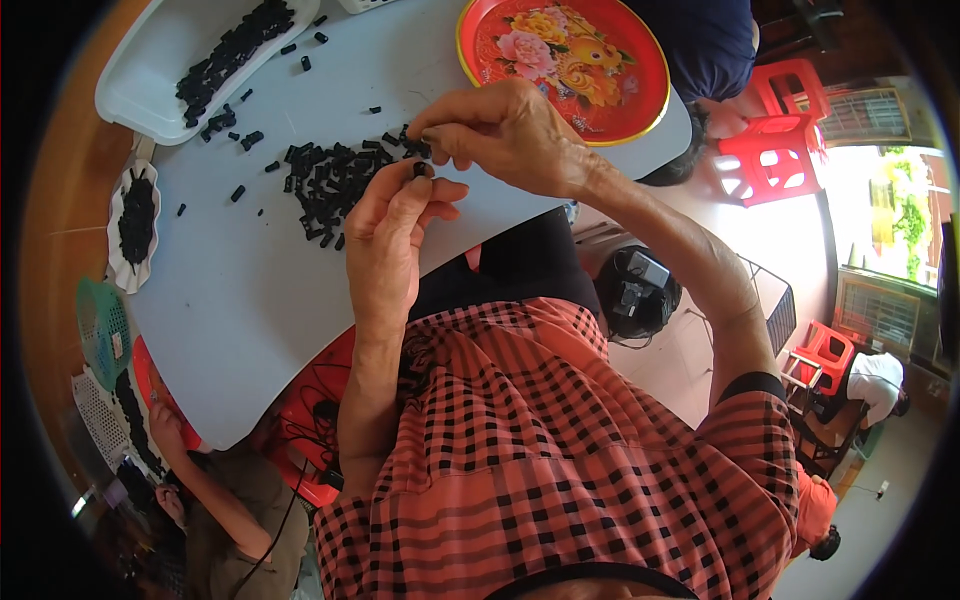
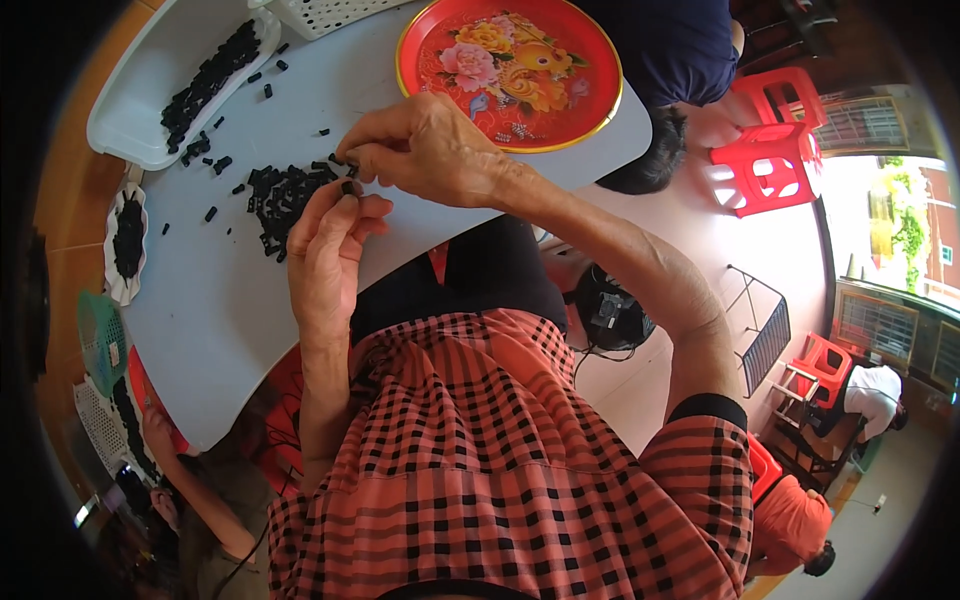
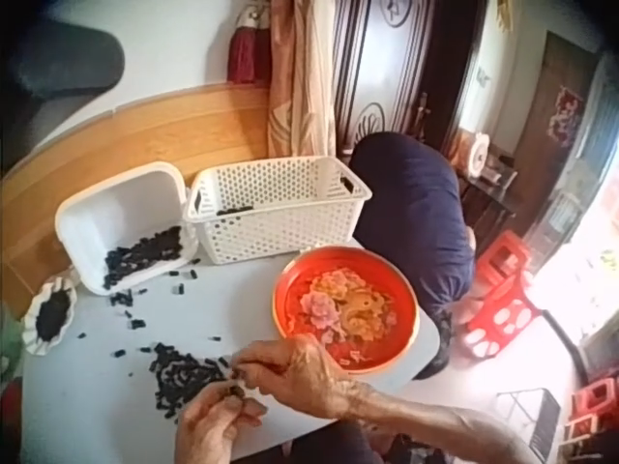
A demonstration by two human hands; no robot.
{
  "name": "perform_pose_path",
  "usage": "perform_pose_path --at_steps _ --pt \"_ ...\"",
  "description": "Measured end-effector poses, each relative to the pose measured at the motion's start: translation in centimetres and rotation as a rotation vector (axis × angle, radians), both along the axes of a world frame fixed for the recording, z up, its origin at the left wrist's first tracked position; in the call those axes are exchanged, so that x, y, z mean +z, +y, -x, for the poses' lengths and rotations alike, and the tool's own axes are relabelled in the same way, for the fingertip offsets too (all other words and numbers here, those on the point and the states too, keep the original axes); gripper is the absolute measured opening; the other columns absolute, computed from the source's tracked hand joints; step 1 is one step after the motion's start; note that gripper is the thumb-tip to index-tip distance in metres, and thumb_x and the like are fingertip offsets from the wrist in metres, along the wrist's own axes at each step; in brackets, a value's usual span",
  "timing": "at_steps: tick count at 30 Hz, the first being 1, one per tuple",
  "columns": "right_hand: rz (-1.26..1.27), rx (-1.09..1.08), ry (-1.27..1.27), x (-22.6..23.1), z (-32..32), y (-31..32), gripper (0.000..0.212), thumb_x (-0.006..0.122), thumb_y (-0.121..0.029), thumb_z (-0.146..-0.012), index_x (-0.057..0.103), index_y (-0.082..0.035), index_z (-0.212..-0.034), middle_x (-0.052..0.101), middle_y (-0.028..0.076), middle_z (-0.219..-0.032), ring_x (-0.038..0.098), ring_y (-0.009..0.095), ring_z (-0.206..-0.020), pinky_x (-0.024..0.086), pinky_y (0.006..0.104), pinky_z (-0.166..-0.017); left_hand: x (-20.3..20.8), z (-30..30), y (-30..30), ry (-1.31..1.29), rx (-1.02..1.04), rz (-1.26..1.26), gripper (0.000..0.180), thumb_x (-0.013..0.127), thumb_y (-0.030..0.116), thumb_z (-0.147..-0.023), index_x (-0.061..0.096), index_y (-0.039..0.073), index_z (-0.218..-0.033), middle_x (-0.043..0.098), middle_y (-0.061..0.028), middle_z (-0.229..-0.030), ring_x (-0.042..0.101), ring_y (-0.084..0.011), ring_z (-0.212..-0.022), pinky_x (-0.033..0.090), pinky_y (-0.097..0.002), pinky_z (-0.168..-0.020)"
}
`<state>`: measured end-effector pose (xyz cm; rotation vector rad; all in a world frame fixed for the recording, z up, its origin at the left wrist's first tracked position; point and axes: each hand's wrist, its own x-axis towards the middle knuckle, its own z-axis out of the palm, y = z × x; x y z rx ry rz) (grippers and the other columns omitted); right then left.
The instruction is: The person sorts small black plastic parts by hand, inspecting them on a table and placing them into different containers, including a red tray and a white container.
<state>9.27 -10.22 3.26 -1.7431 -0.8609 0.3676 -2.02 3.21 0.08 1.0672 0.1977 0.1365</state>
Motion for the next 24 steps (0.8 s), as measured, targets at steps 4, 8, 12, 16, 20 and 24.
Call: perform_pose_path --at_steps 4,8,12,16,20,24 --pt "0.08 0.011 -0.433 -0.5 -2.1 2.6 0.017 0.062 -0.008 -0.08 0.067 -0.002 -0.095 0.065 0.009 -0.069 0.062 0.015 -0.058 0.05 0.0271 -0.055 -0.2 0.8 0.9 0.01 0.016 -0.016 0.023 0.051 0.011 -0.093 0.057 -0.006 -0.108 0.066 -0.012 -0.088 0.061 -0.016 -0.082 0.048 -0.028 -0.075" --pt "0.28 0.148 -0.541 -1.0 -3.1 5.1 0.014 0.061 -0.01 -0.075 0.067 -0.002 -0.085 0.066 0.017 -0.076 0.064 0.034 -0.07 0.053 0.039 -0.065 0.0 1.5 1.5 0.028 0.053 0.005 0.022 0.051 0.011 -0.093 0.057 -0.005 -0.107 0.066 -0.0118 -0.088 0.06 -0.0154 -0.081 0.047 -0.028 -0.076" --pt "0.531 0.165 -0.708 -0.9 -3.0 6.3 0.011 0.062 -0.01 -0.074 0.065 -0.001 -0.078 0.065 0.017 -0.073 0.064 0.036 -0.07 0.053 0.0419 -0.064 -0.1 1.6 2.0 0.028 0.065 0.019 0.022 0.051 0.011 -0.093 0.057 -0.005 -0.106 0.066 -0.0116 -0.087 0.061 -0.0158 -0.08 0.048 -0.0284 -0.075" --pt "0.445 0.122 -0.581 -0.8 -3.0 5.9 0.013 0.061 -0.006 -0.074 0.066 0.001 -0.083 0.063 0.017 -0.07 0.062 0.029 -0.062 0.05 0.0377 -0.06 -0.1 1.4 2.4 0.046 0.046 0.101 0.023 0.052 0.013 -0.093 0.057 -0.006 -0.106 0.066 -0.0123 -0.087 0.061 -0.0173 -0.078 0.048 -0.0293 -0.074" --pt "0.152 0.046 -0.027 0.6 -1.2 4.6 0.017 0.064 -0.01 -0.076 0.07 -0.002 -0.09 0.064 0.007 -0.069 0.06 0.011 -0.063 0.049 0.0249 -0.059 -0.1 1.3 2.7 0.061 0.012 0.122 0.024 0.052 0.014 -0.093 0.057 -0.006 -0.106 0.066 -0.0138 -0.088 0.061 -0.0176 -0.076 0.048 -0.0293 -0.074" --pt "-0.046 0.064 0.291 -0.5 -0.1 3.3 0.013 0.065 -0.009 -0.083 0.069 -0.001 -0.091 0.064 0.002 -0.075 0.059 0.007 -0.068 0.05 0.0219 -0.064 -0.1 0.7 2.3 0.038 -0.071 0.146 0.025 0.05 0.015 -0.094 0.056 -0.005 -0.108 0.066 -0.0156 -0.088 0.06 -0.0173 -0.074 0.048 -0.0291 -0.074"
